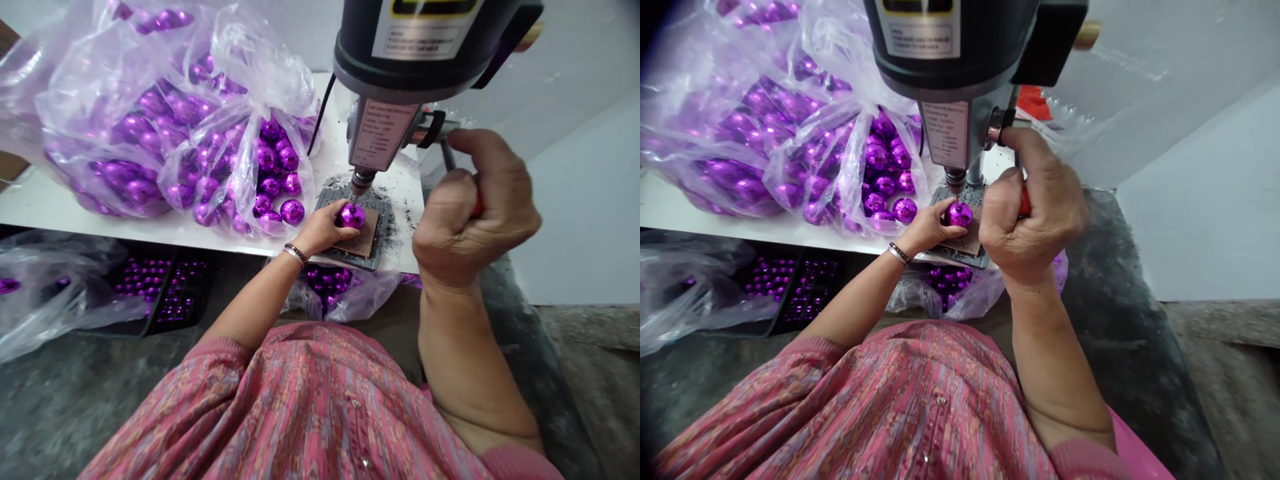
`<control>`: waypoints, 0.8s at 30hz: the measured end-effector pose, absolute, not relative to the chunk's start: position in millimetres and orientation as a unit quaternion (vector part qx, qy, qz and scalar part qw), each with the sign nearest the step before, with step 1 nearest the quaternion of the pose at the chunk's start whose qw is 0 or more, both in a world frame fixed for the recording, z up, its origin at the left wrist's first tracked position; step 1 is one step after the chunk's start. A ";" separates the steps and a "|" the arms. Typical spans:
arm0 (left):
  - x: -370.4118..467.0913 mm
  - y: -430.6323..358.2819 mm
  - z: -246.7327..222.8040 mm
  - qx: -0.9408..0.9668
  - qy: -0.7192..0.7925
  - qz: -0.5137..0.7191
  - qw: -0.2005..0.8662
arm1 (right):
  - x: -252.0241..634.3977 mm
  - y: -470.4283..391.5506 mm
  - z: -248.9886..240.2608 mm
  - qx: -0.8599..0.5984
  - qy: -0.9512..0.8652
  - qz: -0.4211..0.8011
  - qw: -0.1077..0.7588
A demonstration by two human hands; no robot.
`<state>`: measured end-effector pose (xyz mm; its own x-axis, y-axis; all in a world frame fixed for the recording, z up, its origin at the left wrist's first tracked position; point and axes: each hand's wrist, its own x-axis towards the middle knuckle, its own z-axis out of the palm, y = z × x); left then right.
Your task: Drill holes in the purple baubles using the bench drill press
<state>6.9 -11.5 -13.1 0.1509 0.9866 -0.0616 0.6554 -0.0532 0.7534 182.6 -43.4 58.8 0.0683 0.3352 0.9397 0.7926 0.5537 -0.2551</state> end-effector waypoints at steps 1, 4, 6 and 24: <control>6.9 -11.7 -12.9 0.680 0.602 0.250 0.336 | 181.8 -42.8 56.7 -0.437 -0.650 -0.198 0.590; 6.8 -12.4 -13.2 0.679 0.601 0.255 0.337 | 178.8 -39.7 51.4 -0.436 -0.626 -0.223 0.607; 6.7 -12.8 -14.4 0.679 0.600 0.257 0.336 | 177.0 -36.9 48.2 -0.422 -0.618 -0.229 0.623; 8.0 -15.7 -20.8 0.675 0.600 0.274 0.330 | 174.4 -25.6 18.8 -0.372 -0.595 -0.230 0.674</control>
